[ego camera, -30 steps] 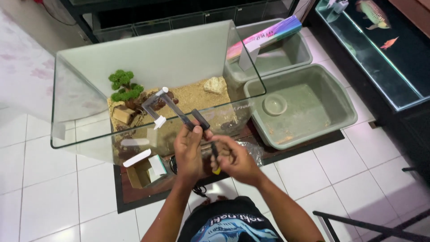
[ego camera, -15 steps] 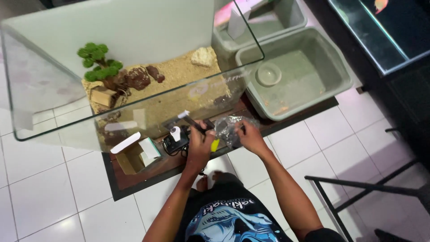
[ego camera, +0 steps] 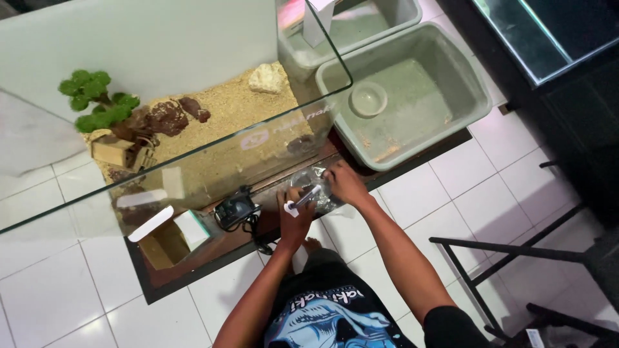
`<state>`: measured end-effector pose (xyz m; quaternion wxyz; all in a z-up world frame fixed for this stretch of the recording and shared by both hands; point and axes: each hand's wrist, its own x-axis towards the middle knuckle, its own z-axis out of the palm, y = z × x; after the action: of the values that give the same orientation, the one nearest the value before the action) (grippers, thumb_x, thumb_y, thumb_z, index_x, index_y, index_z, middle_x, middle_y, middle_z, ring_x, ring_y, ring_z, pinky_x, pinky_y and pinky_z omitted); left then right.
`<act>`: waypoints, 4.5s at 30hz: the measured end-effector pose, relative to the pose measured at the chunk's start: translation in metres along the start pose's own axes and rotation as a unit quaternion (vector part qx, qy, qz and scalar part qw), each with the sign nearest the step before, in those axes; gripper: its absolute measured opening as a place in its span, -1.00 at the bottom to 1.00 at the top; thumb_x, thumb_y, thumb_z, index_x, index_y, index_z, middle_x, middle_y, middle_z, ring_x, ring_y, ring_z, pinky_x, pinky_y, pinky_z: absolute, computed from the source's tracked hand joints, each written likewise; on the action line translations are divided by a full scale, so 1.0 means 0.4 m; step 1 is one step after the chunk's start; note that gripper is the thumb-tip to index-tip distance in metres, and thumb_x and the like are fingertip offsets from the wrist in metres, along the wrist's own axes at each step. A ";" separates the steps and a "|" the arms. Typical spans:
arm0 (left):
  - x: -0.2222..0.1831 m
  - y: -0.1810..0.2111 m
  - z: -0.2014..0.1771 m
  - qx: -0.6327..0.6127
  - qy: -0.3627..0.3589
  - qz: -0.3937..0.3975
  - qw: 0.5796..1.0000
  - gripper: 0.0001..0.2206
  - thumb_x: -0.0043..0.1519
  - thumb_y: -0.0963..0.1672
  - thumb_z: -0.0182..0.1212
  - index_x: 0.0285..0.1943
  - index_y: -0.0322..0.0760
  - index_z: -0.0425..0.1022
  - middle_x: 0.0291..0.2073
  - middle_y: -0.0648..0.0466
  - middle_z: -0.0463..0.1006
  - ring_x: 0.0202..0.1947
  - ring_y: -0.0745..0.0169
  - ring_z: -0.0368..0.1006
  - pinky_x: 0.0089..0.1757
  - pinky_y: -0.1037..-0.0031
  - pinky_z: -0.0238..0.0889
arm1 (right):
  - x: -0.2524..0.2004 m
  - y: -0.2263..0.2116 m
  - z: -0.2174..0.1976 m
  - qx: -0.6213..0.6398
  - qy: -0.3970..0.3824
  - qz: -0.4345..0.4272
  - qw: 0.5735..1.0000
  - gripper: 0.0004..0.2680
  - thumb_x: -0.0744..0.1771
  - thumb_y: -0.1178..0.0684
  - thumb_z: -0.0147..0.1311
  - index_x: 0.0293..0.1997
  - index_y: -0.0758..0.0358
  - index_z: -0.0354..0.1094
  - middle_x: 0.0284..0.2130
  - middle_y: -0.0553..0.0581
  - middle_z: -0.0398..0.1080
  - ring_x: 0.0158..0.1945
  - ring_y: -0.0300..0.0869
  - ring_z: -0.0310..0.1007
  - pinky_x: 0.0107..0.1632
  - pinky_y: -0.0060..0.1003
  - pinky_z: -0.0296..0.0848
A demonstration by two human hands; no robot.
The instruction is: The person assembles a hang-on-back aquarium filter by unpacking components, attaching the intake tube and sponge, and securing the unit to the edge of a glass tank. They then open a small box and place the packaging aside.
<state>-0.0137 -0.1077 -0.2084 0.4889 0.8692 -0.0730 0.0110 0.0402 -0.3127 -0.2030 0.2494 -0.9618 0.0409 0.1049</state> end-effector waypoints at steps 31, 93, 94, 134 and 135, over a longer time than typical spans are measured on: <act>0.080 -0.174 0.105 0.093 -0.079 0.052 0.991 -0.46 0.19 -0.11 0.56 0.20 -0.28 0.26 0.04 -0.25 0.50 0.20 -0.43 0.47 0.31 -0.02 0.27 | 0.145 0.042 -0.025 0.060 -0.161 -0.191 0.966 -0.85 0.30 0.04 0.38 -0.07 0.07 0.68 -0.02 0.27 0.56 0.19 0.22 0.59 0.26 0.05 0.56; -0.013 0.235 -0.409 -0.249 -0.052 0.034 0.967 -0.67 0.30 -0.08 0.51 0.18 -0.29 0.70 -0.21 -0.16 0.78 -0.30 0.27 0.58 -0.23 0.30 0.55 | -0.243 -0.361 -0.351 0.569 0.060 -0.190 0.798 -0.85 0.36 0.32 0.28 -0.06 0.38 0.37 -0.48 0.17 0.47 -0.56 -0.26 0.33 -0.49 -0.39 0.36; -0.021 0.228 -0.410 -0.249 -0.049 0.034 0.967 -0.67 0.30 -0.08 0.51 0.18 -0.29 0.70 -0.21 -0.16 0.78 -0.30 0.27 0.58 -0.23 0.30 0.55 | -0.265 -0.405 -0.360 0.569 0.059 -0.191 0.798 -0.85 0.36 0.32 0.28 -0.06 0.38 0.37 -0.48 0.17 0.47 -0.56 -0.26 0.33 -0.49 -0.39 0.36; -0.119 0.364 -0.557 -0.240 0.007 0.112 0.964 -0.48 0.56 -0.04 -0.20 0.70 -0.34 0.14 -0.29 -0.15 0.55 -0.23 0.05 0.50 -0.12 0.12 0.45 | -0.354 -0.565 -0.305 0.357 0.088 -0.264 0.892 -0.45 0.30 0.14 0.47 0.51 0.12 0.37 -0.10 0.17 0.56 -0.27 -0.23 0.39 -0.19 -0.27 0.49; -0.121 0.355 -0.552 -0.218 0.025 0.112 0.969 -0.48 0.55 -0.06 -0.15 0.70 -0.30 0.18 -0.20 -0.26 0.62 -0.18 -0.07 0.56 -0.08 0.03 0.47 | -0.342 -0.561 -0.299 0.348 0.099 -0.272 0.892 -0.50 0.28 0.16 0.49 0.42 0.17 0.46 -0.17 0.18 0.59 -0.33 -0.22 0.40 -0.23 -0.24 0.50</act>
<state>-0.0694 0.0133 0.0230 0.6642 0.7271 -0.1580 0.0715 -0.0420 -0.1718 0.0353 0.5817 -0.7923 -0.1640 -0.0836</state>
